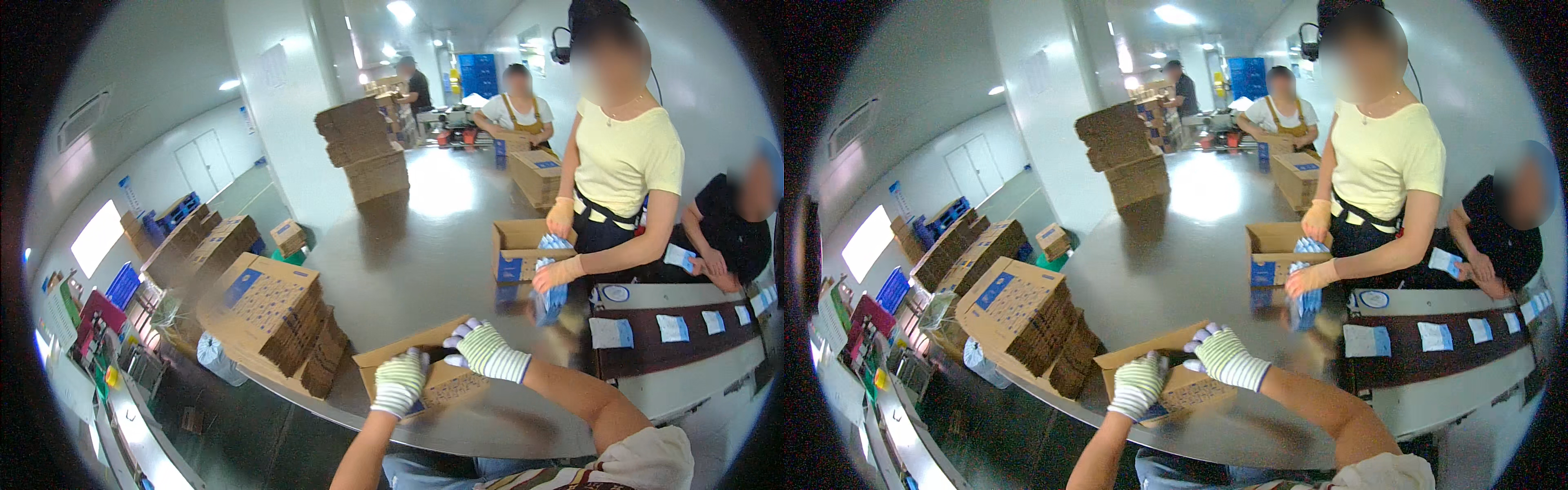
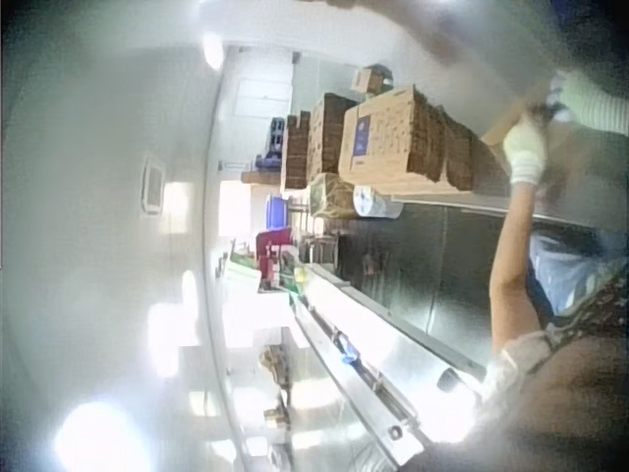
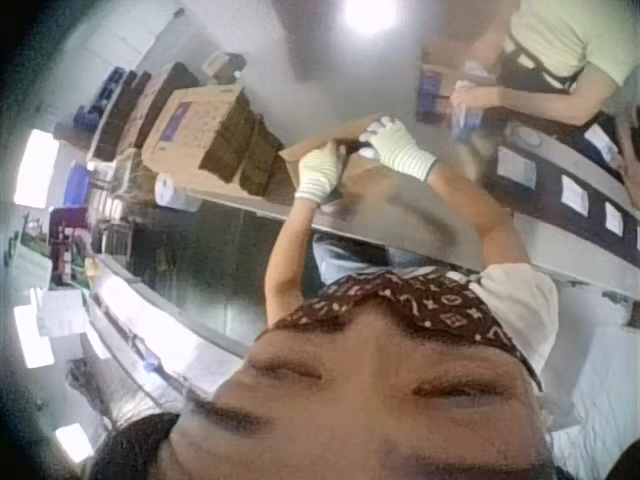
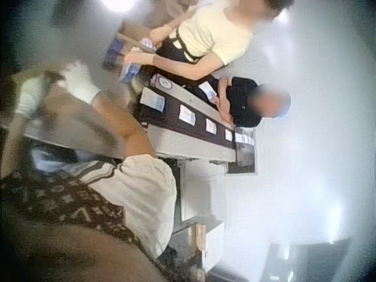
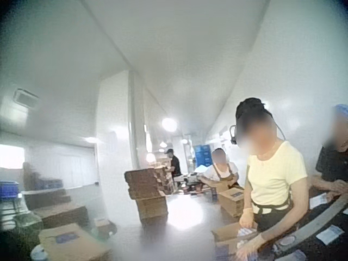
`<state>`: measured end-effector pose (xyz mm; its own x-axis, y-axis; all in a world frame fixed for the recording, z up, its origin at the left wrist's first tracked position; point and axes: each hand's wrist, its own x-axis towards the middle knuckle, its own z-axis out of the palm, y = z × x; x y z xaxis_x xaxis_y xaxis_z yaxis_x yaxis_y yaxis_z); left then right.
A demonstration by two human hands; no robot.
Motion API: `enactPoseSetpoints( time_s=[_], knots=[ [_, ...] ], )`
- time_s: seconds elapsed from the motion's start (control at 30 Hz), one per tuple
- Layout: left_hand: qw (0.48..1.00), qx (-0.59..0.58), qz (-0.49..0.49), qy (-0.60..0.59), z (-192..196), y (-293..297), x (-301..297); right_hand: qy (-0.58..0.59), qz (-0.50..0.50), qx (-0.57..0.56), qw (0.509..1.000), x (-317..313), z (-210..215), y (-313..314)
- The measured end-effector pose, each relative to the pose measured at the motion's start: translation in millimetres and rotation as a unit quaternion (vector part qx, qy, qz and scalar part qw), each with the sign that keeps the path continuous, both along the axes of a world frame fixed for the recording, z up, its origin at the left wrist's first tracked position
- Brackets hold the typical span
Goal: The person picks up flat cardboard sheets from a stack and folds them into boxes, then takes packets from a conveyor belt and packs them into the assembled boxes.
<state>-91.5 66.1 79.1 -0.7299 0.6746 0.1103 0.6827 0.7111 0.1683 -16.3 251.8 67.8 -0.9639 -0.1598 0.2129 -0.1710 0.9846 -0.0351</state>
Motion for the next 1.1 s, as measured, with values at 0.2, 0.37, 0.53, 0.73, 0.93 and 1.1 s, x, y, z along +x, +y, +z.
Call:
enactPoseSetpoints(
  time_s=[0.2, 0.37, 0.53, 0.73, 0.93, 1.1],
  knots=[
    [0.985, -0.066, -0.155, 0.046, 7.3, -2.5, 30.9, -0.107, 0.007, -0.017, 0.994, -13.9, 99.2, -8.1],
    [0.991, -0.044, -0.127, -0.007, -4.8, -8.3, 24.1, 0.265, 0.036, -0.103, 0.958, -66.0, 288.9, -46.6],
    [0.989, -0.082, -0.12, 0.02, 6.2, -9.5, 31.2, 0.379, 0.03, -0.185, 0.906, -68.1, 385.3, -44.5],
    [0.987, -0.059, -0.139, -0.048, -10.6, -10.8, 21.2, 0.066, 0.173, -0.084, 0.979, 11.7, 190.8, -57.1],
    [0.985, 0.145, -0.026, -0.093, 9.1, -31.4, 23.1, 0.109, 0.049, -0.259, 0.958, 86.5, 82.1, 6.5],
    [0.713, 0.616, -0.064, -0.329, 2.0, -8.6, 68.7, 0.131, 0.012, -0.449, 0.884, 79.3, 49.4, 9.0]
  ],
)
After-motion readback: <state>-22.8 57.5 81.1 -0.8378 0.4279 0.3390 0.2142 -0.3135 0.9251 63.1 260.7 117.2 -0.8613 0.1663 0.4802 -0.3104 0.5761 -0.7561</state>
